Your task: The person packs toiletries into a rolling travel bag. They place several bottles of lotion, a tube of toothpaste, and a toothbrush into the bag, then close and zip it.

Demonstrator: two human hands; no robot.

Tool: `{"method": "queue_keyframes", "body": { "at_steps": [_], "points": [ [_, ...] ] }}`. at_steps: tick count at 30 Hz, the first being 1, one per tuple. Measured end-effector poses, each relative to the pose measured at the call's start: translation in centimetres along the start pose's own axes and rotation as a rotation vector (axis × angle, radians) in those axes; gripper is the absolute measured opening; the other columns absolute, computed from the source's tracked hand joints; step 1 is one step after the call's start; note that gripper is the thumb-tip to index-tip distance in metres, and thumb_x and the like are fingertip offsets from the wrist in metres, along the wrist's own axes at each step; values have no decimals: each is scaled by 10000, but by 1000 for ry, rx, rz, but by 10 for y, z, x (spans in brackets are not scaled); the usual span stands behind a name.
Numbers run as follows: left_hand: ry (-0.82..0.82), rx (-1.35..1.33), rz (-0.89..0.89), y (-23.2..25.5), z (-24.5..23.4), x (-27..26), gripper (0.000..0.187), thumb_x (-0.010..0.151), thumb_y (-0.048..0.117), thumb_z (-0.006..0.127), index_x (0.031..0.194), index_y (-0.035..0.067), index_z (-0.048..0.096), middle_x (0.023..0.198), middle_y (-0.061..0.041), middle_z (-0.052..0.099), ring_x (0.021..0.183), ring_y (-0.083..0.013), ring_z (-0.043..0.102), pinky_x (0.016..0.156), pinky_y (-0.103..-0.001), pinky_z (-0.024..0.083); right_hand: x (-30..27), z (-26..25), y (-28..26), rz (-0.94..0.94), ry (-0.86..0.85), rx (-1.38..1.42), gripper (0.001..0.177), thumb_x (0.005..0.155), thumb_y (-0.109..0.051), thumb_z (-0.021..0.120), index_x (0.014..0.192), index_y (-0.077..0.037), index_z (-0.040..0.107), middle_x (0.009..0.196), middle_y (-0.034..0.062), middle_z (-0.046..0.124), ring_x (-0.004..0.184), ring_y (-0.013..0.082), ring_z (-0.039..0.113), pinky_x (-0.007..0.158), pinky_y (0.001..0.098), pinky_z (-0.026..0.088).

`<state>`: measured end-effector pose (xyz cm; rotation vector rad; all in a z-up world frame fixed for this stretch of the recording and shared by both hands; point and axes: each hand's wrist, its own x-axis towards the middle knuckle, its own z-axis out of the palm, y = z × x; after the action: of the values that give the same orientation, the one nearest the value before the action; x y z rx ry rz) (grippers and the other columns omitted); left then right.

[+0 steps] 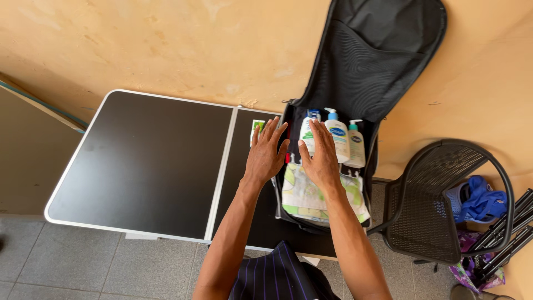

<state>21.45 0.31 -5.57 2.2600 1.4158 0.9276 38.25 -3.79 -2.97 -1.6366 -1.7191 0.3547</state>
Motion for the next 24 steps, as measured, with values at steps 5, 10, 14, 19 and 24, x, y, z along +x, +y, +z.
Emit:
{"method": "queue_keyframes", "body": {
  "at_steps": [5, 10, 14, 19, 24],
  "points": [
    [1, -7, 11, -50, -44, -2, 468, 1051, 311, 546, 1479, 128, 495, 1586, -137, 433, 1494, -300, 363, 1250, -522, 213, 14, 40, -56, 36, -10, -15, 609, 1021, -284, 603, 1553, -69, 398, 1620, 164, 387, 1529, 322, 296, 1243, 462, 261],
    [-29, -38, 39, -94, -80, -2, 459, 1051, 300, 541, 1475, 128, 501, 1581, -138, 434, 1490, -306, 365, 1241, -520, 221, 25, 79, -104, 120, -22, -41, 597, 1018, -288, 591, 1551, -94, 403, 1618, 144, 389, 1532, 304, 295, 1233, 438, 282],
    [-72, -45, 37, -124, -99, -4, 453, 1050, 295, 541, 1469, 128, 500, 1581, -135, 434, 1491, -298, 362, 1237, -520, 220, 27, 106, -127, 155, -14, -25, 606, 1022, -298, 589, 1554, -90, 387, 1617, 142, 385, 1536, 304, 285, 1235, 436, 280],
    [-123, -76, 9, -150, -108, -11, 454, 1033, 273, 550, 1461, 132, 501, 1572, -132, 440, 1485, -292, 366, 1236, -521, 222, 28, 136, -137, 201, -35, -66, 609, 1023, -293, 585, 1560, -97, 375, 1621, 135, 383, 1529, 301, 293, 1236, 437, 281],
    [-185, -99, 1, -164, -97, -11, 463, 1029, 247, 552, 1474, 135, 486, 1554, -128, 464, 1473, -297, 384, 1227, -518, 240, 31, 160, -125, 252, -55, -76, 607, 1014, -281, 587, 1557, -113, 373, 1624, 133, 377, 1515, 307, 314, 1223, 433, 296]
  ]
}}
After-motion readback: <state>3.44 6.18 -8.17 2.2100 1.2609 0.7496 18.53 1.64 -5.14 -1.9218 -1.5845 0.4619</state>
